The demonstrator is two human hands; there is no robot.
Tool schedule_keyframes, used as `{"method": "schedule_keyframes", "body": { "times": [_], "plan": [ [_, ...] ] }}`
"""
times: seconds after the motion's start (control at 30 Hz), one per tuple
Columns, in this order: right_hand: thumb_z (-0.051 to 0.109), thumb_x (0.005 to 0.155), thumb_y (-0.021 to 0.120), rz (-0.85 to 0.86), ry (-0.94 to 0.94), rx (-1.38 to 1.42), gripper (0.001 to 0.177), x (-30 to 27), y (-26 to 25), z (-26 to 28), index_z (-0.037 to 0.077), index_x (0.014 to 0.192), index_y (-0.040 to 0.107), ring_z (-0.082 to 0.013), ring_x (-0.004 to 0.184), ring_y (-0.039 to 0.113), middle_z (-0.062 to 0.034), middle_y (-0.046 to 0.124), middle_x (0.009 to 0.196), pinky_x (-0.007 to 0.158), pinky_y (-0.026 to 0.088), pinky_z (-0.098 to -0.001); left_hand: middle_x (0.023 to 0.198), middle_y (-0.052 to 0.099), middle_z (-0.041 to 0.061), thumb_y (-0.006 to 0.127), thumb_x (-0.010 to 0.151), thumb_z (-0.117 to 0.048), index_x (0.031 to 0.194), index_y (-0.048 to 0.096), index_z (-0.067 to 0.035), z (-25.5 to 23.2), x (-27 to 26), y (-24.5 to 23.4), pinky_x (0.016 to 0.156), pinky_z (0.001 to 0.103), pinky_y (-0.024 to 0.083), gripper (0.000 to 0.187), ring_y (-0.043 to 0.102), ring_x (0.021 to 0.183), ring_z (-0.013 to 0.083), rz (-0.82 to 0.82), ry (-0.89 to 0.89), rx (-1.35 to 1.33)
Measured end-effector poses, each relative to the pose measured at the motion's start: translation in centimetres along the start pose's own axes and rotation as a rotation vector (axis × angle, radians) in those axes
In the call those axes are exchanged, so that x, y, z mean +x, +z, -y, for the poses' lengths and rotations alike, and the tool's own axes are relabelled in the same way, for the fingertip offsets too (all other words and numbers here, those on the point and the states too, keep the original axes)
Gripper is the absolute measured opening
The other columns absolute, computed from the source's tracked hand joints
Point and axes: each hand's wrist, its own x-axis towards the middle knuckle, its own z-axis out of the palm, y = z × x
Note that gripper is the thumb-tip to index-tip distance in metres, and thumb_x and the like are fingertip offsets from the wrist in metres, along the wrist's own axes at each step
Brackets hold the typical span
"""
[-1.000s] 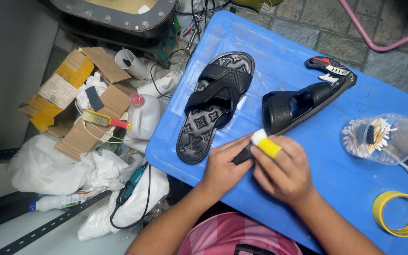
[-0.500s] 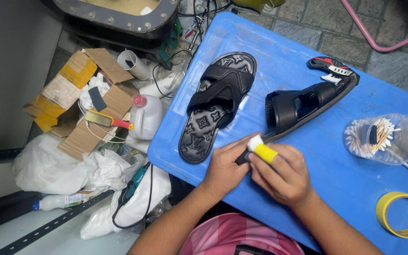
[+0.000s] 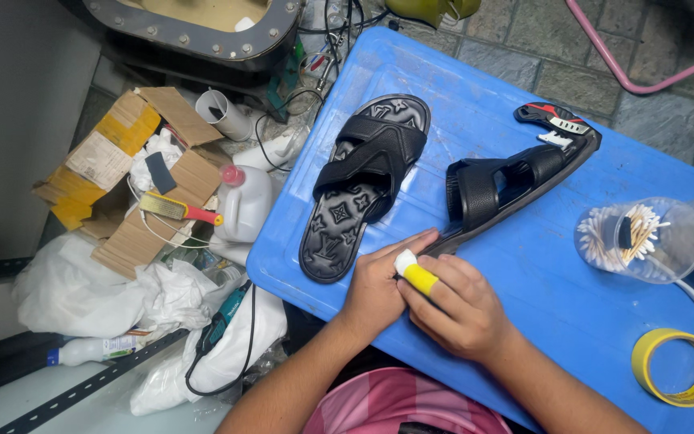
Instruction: The person scrubs the straps and soles of a pair of black slides using a yellow sponge. They rotate the slides to access different areas, including the inner footbed and the outer sole, while working at a blue plastic table.
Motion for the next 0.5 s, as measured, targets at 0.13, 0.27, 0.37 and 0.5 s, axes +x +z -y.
{"method": "schedule_keyframes", "body": {
  "times": [0.13, 0.27, 0.37, 0.5],
  "plan": [
    [0.008, 0.079, 0.081, -0.038, 0.04, 0.006, 0.035, -0.7, 0.3, -0.2, 0.0, 0.112, 0.073, -0.034, 0.114, 0.063, -0.0151, 0.067, 0.119, 0.1, 0.053, -0.0477, 0.133, 0.07, 0.018, 0.067, 0.084, 0.006, 0.133, 0.066, -0.001, -0.4, 0.1, 0.0, 0.104, 0.035, 0.058, 0.049, 0.072, 0.123, 0.0291, 0.009, -0.025, -0.01],
    [0.005, 0.08, 0.08, -0.099, 0.12, -0.063, 0.031, -0.7, 0.0, -0.4, 0.001, 0.11, 0.074, -0.0326, 0.116, 0.062, -0.0138, 0.067, 0.118, 0.1, 0.052, -0.0467, 0.133, 0.07, 0.018, 0.071, 0.082, 0.004, 0.132, 0.065, -0.002, -0.7, 0.4, 0.1, 0.103, 0.034, 0.058, 0.051, 0.072, 0.122, 0.0289, -0.001, -0.023, -0.013],
    [0.008, 0.082, 0.078, -0.041, 0.021, -0.036, 0.028, -0.8, -0.3, -0.6, 0.002, 0.109, 0.075, -0.03, 0.115, 0.065, -0.0131, 0.069, 0.116, 0.101, 0.053, -0.0466, 0.133, 0.071, 0.018, 0.07, 0.082, 0.005, 0.133, 0.066, -0.003, -0.8, 0.4, 0.0, 0.104, 0.034, 0.057, 0.052, 0.072, 0.122, 0.0293, 0.005, -0.018, 0.01],
    [0.009, 0.083, 0.073, -0.043, 0.01, -0.064, 0.025, -1.6, -1.1, -1.7, 0.001, 0.106, 0.075, -0.0294, 0.111, 0.068, -0.0134, 0.071, 0.113, 0.098, 0.053, -0.0466, 0.129, 0.071, 0.019, 0.073, 0.082, 0.003, 0.134, 0.065, -0.003, -1.2, 0.4, 0.1, 0.1, 0.034, 0.057, 0.053, 0.073, 0.118, 0.0307, 0.02, -0.05, 0.023]
  ]
}}
